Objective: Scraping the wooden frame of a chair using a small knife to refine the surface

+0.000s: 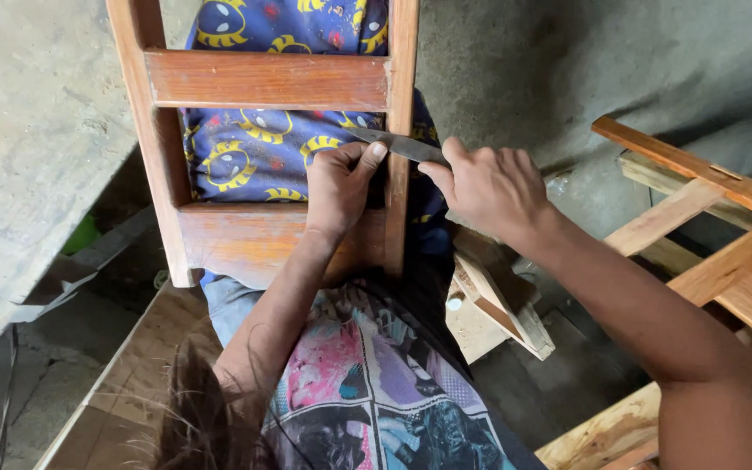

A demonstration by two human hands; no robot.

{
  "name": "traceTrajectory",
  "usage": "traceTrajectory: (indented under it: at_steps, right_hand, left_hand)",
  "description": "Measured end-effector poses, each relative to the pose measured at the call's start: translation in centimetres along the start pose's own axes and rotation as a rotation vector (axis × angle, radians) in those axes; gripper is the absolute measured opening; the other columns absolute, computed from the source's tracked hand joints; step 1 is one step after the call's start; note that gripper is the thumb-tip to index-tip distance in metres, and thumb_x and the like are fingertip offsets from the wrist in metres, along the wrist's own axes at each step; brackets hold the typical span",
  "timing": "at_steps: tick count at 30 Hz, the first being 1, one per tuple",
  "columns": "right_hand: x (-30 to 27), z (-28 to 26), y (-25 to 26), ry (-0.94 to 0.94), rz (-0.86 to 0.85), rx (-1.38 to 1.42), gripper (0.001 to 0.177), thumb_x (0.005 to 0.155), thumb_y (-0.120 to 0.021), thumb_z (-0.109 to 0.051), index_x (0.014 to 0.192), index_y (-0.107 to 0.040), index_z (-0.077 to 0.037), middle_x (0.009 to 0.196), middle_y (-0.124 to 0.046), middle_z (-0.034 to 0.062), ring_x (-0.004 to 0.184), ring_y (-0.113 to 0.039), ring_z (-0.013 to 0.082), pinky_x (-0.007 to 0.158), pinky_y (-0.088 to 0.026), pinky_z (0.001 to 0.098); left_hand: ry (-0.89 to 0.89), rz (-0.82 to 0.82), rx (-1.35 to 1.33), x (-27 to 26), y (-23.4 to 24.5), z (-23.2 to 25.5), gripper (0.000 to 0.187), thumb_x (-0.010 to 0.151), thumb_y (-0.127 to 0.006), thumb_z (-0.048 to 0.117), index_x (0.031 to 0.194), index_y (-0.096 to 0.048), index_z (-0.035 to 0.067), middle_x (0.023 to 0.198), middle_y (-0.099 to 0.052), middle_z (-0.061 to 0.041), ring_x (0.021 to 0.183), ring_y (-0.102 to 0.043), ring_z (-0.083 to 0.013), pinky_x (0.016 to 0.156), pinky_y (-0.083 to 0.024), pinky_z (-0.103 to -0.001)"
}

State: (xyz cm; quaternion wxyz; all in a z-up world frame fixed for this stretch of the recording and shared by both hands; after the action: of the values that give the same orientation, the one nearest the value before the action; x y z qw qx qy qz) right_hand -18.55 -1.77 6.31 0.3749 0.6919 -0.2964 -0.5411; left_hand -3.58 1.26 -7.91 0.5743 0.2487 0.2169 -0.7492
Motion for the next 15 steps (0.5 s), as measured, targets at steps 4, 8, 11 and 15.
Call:
traceTrajectory:
  at_steps: [4,8,11,15]
  right_hand:
    - [-0.2,0.0,-0.6,-0.026,0.011,0.003,0.047,0.09,-0.037,-0.047,0.067,-0.043,-0.007,0.043,-0.05,0.0163,0.043,-0.056,0.0364,0.045,-0.046,0.0455]
    - [-0.2,0.0,-1.0,-0.008,0.067,-0.027,0.045,0.091,-0.037,-0.047,0.069,-0.043,-0.009,0.042,-0.049,0.0137,0.043,-0.057,0.0339,0.046,-0.047,0.0433]
    - [-0.2,0.0,-1.1,-0.004,0.089,-0.027,0.042,0.091,-0.038,-0.046,0.07,-0.043,-0.009,0.042,-0.049,0.0125,0.043,-0.057,0.0329,0.046,-0.047,0.0427]
    - [1.3,0.2,-1.1,0.031,0.156,-0.064,0.041,0.09,-0.04,-0.045,0.072,-0.042,-0.008,0.043,-0.05,0.0136,0.044,-0.057,0.0336,0.046,-0.046,0.0439]
  left_hand:
    - [-0.007,0.002,-0.007,0.0,-0.2,0.0,0.017,0.08,-0.061,0.026,0.072,-0.067,0.012,0.056,-0.059,-0.005,0.062,-0.051,-0.0055,0.056,-0.045,-0.025]
    - [-0.006,0.025,0.013,0.2,-0.2,-0.1,0.017,0.079,-0.062,0.027,0.071,-0.066,0.013,0.053,-0.056,-0.003,0.059,-0.047,-0.0057,0.055,-0.044,-0.024]
    - [0.007,0.031,0.024,0.0,-0.1,0.3,0.017,0.079,-0.061,0.027,0.071,-0.066,0.013,0.053,-0.053,-0.003,0.059,-0.045,-0.0061,0.055,-0.043,-0.024]
    - [0.022,0.089,0.057,1.2,0.0,-0.4,0.024,0.082,-0.056,0.03,0.07,-0.065,0.012,0.052,-0.051,-0.003,0.058,-0.044,-0.0094,0.054,-0.04,-0.027]
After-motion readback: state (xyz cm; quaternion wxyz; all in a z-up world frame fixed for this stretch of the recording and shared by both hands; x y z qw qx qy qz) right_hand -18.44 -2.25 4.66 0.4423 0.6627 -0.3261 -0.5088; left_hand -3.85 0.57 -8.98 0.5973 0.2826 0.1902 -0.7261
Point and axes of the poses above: each hand's wrist, its own x-axis towards the middle knuckle, its own y-axis out of the back of the hand, z = x × y, the point moved 3 cm from there along x, towards the middle knuckle
